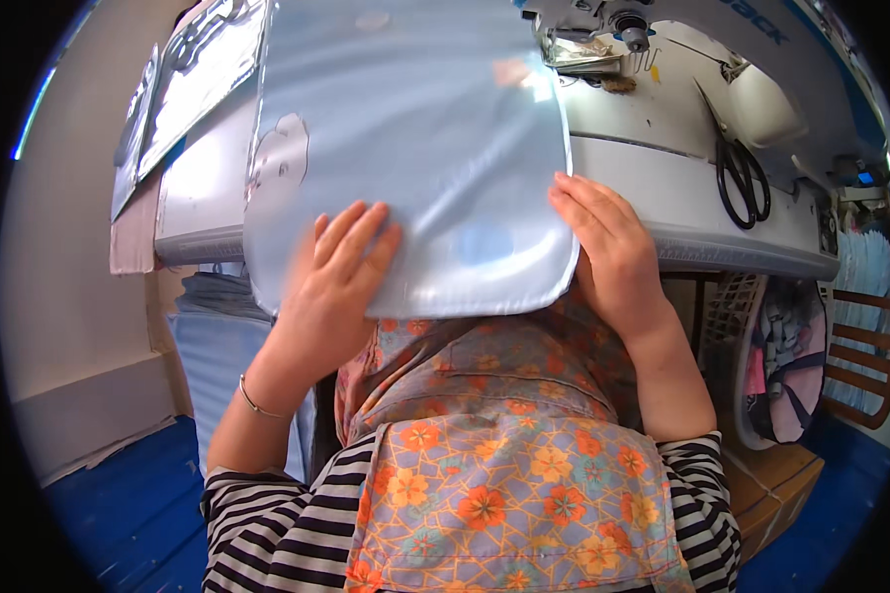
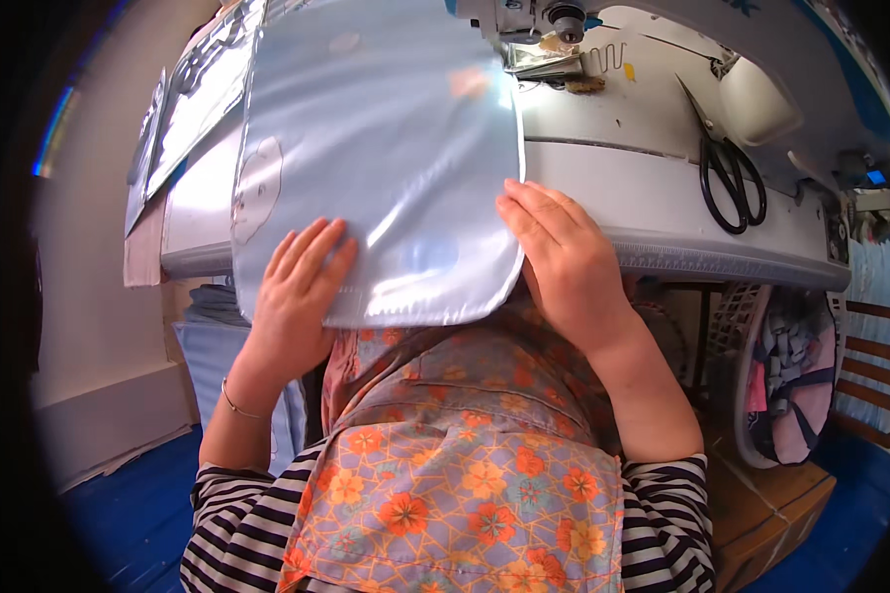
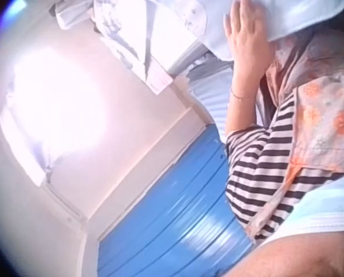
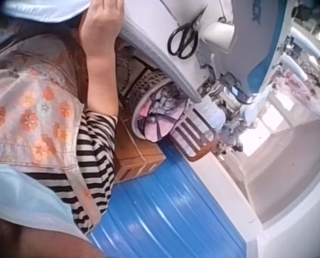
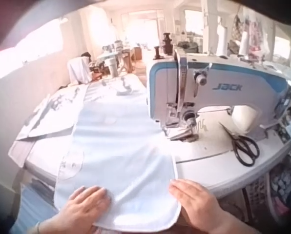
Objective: Sewing straps onto blue fabric items using an industrial sewing machine.
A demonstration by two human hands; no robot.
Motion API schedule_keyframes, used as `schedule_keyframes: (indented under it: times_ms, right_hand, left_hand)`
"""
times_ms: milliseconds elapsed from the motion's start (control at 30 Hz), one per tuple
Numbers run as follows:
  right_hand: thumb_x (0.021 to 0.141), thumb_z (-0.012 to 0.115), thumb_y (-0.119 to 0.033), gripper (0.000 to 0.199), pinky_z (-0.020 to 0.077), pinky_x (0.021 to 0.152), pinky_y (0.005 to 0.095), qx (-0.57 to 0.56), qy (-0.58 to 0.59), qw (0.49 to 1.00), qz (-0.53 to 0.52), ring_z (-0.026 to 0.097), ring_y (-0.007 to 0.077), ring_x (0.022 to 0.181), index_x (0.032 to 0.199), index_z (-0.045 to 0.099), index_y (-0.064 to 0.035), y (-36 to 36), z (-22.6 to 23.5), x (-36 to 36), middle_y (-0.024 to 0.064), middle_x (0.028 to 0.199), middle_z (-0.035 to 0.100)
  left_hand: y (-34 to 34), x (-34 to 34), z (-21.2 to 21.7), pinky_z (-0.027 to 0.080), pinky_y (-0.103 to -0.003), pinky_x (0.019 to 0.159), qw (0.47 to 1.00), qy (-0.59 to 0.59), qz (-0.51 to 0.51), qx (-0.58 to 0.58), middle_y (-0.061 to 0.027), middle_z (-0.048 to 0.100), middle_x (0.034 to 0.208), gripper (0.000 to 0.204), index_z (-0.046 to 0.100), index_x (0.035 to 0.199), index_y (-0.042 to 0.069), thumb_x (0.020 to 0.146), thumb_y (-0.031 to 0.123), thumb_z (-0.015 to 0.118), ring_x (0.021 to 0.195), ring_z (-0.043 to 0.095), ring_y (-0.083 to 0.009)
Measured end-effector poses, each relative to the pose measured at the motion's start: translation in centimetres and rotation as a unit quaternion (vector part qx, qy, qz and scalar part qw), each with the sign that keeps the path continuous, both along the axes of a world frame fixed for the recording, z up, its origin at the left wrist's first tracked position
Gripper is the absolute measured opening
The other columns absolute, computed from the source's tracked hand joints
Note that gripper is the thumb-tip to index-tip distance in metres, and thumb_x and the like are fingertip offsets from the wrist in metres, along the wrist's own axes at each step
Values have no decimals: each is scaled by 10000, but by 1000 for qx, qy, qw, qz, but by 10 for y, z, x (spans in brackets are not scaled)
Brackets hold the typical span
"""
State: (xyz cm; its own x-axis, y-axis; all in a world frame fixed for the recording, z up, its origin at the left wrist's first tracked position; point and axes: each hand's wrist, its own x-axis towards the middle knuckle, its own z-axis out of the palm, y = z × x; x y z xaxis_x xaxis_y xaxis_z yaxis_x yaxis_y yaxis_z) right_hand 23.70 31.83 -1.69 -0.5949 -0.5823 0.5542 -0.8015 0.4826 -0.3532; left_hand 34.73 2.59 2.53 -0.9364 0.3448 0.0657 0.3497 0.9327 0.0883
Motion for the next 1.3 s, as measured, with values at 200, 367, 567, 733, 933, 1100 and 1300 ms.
schedule_keyframes:
  times_ms: [200, 367, 567, 733, 933, 1100, 1300]
  right_hand:
    - [793, 609, 125, 342, 537, 942, 402, -4, 5, 1000, -4, 648, 335, 1086, 1113, 674, 24, -7, 0, -11, 154, 1181, 672]
    - [786, 621, 85, 309, 547, 929, 382, 12, 23, 1000, -10, 652, 303, 1062, 1082, 689, 29, -12, 0, -30, 141, 1137, 684]
    - [846, 601, 67, 302, 526, 953, 392, 41, 22, 999, -18, 644, 313, 1079, 1134, 681, 21, -17, 0, -53, 151, 1159, 678]
    - [895, 600, -10, 271, 511, 977, 392, 57, 29, 998, -14, 630, 305, 1115, 1155, 674, 19, -24, 1, -69, 155, 1178, 671]
    - [918, 596, -55, 282, 501, 993, 398, 90, 66, 993, -33, 620, 320, 1129, 1188, 659, 1, -35, -1, -81, 163, 1194, 658]
    - [924, 599, -85, 317, 482, 1021, 412, 111, 72, 990, -42, 606, 338, 1150, 1231, 637, -15, -40, -2, -88, 180, 1217, 641]
    - [919, 599, -88, 345, 463, 1043, 423, 105, 54, 991, -60, 577, 340, 1193, 1258, 623, -28, -39, -9, -92, 186, 1264, 614]
  left_hand:
    - [-16, -28, -2, 401, -474, 1105, 999, 39, 27, 19, -153, 530, 1417, 707, 577, 1327, 22, 633, -27, 698, 1335, 484, -344]
    - [-27, -51, -8, 436, -454, 1068, 997, 66, 37, 24, -150, 559, 1380, 639, 587, 1312, 24, 683, -82, 633, 1305, 511, -339]
    - [-34, -81, -15, 448, -428, 1061, 994, 89, 55, 34, -153, 587, 1348, 564, 605, 1303, 37, 756, -98, 587, 1269, 540, -339]
    - [-46, -109, -24, 451, -407, 1064, 991, 108, 71, 28, -144, 589, 1359, 528, 617, 1309, 55, 805, -88, 554, 1259, 553, -323]
    - [-54, -123, -29, 477, -386, 1040, 987, 152, 50, -18, -124, 621, 1335, 470, 627, 1305, 59, 855, -51, 549, 1227, 588, -305]
    - [-41, -111, -26, 520, -351, 968, 978, 177, 50, -102, -107, 658, 1277, 399, 643, 1250, 43, 860, 31, 559, 1169, 630, -279]
    - [14, -73, 4, 566, -322, 722, 974, 107, -23, -196, -140, 696, 1026, 280, 657, 1024, -11, 774, 110, 626, 905, 705, -215]
